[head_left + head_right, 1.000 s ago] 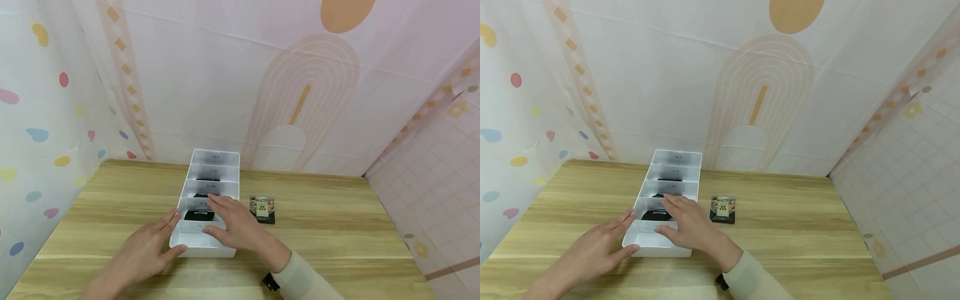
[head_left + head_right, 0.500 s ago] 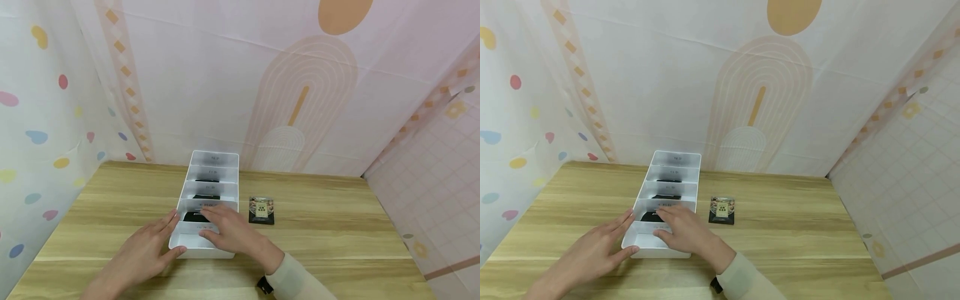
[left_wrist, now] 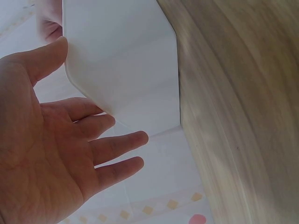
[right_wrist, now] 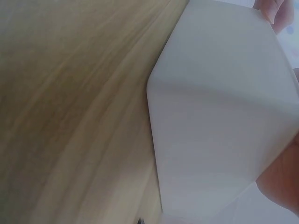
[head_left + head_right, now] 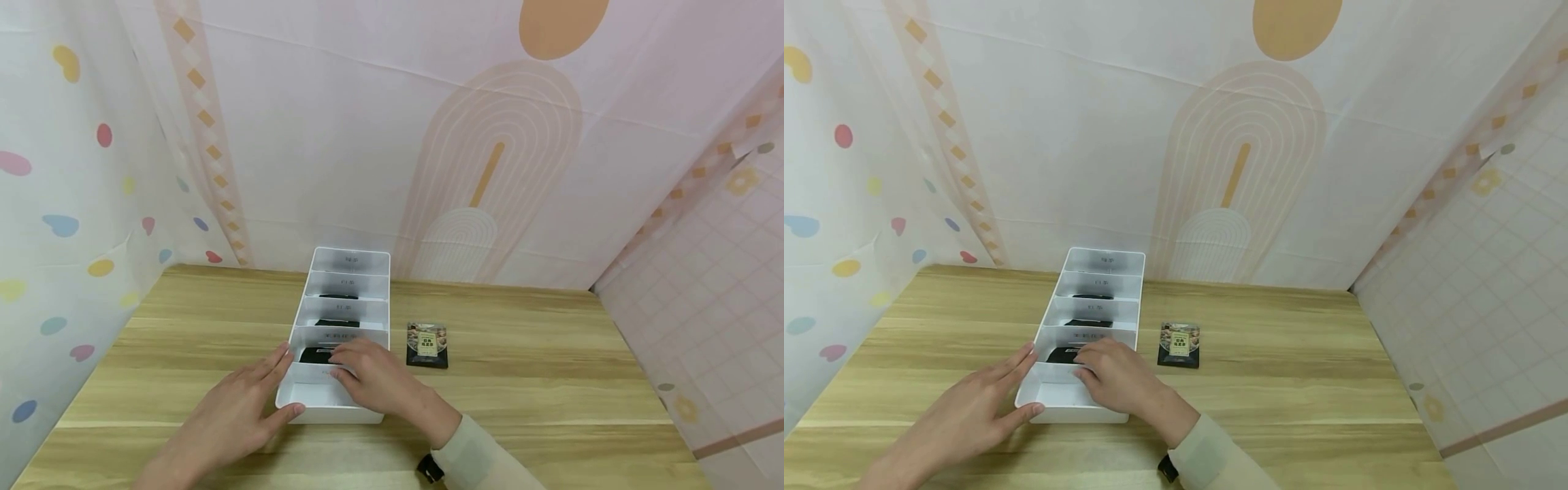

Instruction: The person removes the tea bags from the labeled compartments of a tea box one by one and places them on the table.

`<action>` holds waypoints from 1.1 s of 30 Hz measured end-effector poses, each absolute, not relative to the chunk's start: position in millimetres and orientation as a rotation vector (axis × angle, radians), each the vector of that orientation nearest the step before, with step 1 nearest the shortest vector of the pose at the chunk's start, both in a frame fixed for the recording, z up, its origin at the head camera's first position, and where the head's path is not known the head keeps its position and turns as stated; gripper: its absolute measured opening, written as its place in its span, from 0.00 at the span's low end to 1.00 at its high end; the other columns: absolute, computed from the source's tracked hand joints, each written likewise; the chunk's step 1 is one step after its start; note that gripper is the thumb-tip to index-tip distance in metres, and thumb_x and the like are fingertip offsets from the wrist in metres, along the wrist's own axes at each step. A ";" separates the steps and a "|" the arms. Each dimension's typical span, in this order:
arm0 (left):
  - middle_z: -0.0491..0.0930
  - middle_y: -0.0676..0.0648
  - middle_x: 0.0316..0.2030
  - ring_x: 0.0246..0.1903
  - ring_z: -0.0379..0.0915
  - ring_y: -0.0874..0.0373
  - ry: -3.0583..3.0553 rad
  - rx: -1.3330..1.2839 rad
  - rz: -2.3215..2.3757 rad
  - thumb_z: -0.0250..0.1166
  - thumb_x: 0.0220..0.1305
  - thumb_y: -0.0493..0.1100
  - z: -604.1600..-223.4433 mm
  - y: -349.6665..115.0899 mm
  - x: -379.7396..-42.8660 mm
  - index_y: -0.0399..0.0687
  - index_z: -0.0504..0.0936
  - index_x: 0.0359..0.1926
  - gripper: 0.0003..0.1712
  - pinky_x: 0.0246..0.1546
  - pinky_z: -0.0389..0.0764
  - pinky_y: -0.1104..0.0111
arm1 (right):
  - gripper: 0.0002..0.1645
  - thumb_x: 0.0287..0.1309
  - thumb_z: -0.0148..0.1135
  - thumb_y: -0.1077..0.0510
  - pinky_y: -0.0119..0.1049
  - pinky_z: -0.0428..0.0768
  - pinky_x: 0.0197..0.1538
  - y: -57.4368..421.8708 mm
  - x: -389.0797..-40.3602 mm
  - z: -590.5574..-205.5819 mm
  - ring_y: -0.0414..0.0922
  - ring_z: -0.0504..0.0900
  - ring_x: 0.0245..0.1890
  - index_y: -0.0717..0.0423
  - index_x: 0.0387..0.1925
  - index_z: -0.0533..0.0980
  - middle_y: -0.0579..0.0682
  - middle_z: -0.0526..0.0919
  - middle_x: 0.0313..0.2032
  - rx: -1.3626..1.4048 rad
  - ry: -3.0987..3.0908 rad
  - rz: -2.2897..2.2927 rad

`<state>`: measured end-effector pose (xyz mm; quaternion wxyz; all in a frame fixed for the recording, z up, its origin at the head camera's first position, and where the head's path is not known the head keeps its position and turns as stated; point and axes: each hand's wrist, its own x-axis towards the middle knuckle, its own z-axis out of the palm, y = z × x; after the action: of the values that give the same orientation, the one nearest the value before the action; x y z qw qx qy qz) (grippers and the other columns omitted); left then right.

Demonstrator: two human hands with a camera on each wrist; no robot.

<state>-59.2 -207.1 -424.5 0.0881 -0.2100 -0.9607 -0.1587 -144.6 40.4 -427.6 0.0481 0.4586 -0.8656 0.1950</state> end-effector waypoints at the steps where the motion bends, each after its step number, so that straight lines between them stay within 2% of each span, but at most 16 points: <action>1: 0.71 0.35 0.72 0.62 0.77 0.37 -2.858 -0.626 -0.472 0.72 0.66 0.59 -424.7 -207.0 -59.4 0.31 0.75 0.70 0.44 0.59 0.79 0.42 | 0.12 0.76 0.62 0.56 0.32 0.75 0.67 40.3 -144.9 -427.8 0.44 0.82 0.59 0.56 0.51 0.86 0.48 0.88 0.53 1.401 -2.627 0.597; 6: 0.70 0.34 0.72 0.62 0.77 0.38 -2.863 -0.623 -0.477 0.72 0.67 0.59 -424.8 -206.2 -58.7 0.30 0.74 0.70 0.44 0.59 0.79 0.42 | 0.10 0.75 0.63 0.60 0.31 0.77 0.64 40.0 -144.6 -428.5 0.43 0.84 0.55 0.57 0.48 0.87 0.47 0.88 0.48 1.401 -2.617 0.639; 19: 0.70 0.34 0.72 0.62 0.77 0.37 -2.856 -0.616 -0.463 0.72 0.66 0.59 -426.1 -206.4 -58.3 0.30 0.75 0.70 0.44 0.59 0.79 0.43 | 0.08 0.75 0.63 0.60 0.30 0.80 0.58 38.6 -144.3 -427.4 0.42 0.84 0.50 0.56 0.46 0.87 0.46 0.88 0.43 1.374 -2.677 0.623; 28: 0.70 0.35 0.72 0.61 0.78 0.37 -2.860 -0.604 -0.461 0.72 0.66 0.60 -425.1 -205.8 -57.7 0.31 0.75 0.70 0.44 0.58 0.80 0.42 | 0.04 0.72 0.66 0.62 0.22 0.78 0.48 37.8 -145.6 -426.2 0.36 0.82 0.42 0.55 0.44 0.85 0.45 0.87 0.39 1.318 -2.720 0.748; 33: 0.70 0.36 0.73 0.61 0.78 0.36 -2.868 -0.597 -0.468 0.72 0.66 0.60 -424.5 -205.6 -57.6 0.32 0.75 0.70 0.44 0.58 0.80 0.42 | 0.02 0.69 0.68 0.63 0.21 0.78 0.46 38.5 -145.6 -425.5 0.34 0.81 0.40 0.56 0.42 0.85 0.45 0.87 0.39 1.263 -2.739 0.888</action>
<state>-57.6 -205.6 -424.5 0.0874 -0.2005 -0.9631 -0.1572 -145.6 38.5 -425.5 -0.0015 0.4016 -0.8712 0.2824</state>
